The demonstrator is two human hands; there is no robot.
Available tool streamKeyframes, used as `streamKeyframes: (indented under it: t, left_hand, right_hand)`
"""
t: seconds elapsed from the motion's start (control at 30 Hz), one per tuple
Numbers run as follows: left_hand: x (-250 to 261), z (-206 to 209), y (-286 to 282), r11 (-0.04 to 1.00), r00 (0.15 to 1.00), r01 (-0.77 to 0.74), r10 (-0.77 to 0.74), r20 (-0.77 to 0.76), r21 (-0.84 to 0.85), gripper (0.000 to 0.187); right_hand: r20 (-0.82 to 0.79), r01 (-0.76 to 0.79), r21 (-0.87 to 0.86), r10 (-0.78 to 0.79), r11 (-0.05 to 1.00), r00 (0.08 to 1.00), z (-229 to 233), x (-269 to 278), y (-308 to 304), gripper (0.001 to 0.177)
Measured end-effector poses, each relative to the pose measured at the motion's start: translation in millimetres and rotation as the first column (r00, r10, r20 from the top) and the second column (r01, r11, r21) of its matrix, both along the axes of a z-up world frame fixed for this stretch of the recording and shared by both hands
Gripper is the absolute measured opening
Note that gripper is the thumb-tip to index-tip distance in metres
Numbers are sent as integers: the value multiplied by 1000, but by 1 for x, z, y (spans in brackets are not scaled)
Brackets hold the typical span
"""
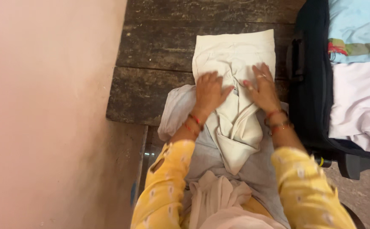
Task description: The person takes a pair of white trousers from a suitcase, smooths them out on a wooden surface, and then unfolds a light blue t-shirt with a cartoon face on top of the trousers.
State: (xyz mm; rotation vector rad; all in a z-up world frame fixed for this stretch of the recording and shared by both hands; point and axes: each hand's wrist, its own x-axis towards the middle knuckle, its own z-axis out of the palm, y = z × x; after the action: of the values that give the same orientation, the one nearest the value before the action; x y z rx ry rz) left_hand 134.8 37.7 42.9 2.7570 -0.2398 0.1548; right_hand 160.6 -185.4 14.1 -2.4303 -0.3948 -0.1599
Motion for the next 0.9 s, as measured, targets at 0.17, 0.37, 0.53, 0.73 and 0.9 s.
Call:
streamKeyframes:
  t: [0.17,0.37,0.53,0.73,0.9]
  left_hand:
    - [-88,23,-12,989,962,-94,61,-265,-114,55]
    - [-122,-2,-17,991,923,-98,58,-381,-86,48]
    - [-132,-27,-16,969,952,-111,39,-303,-221,31]
    - [-130,-51,6,402,922,-363,25,-386,-841,23]
    - [-133,-69,13,-30,826,-559,68,-560,-829,30]
  right_hand:
    - [-172,275,162,-247,948,954,27,-91,1,37]
    - [-274,230,-185,-274,956,922,49,-163,23,46]
    - [-126,253,-133,-270,958,955,28,-172,14,21]
    - [-511,473,745,-54,470,858,-7,-151,-36,19]
    - [-668,636,731,69,249,741,-18,-161,-40,20]
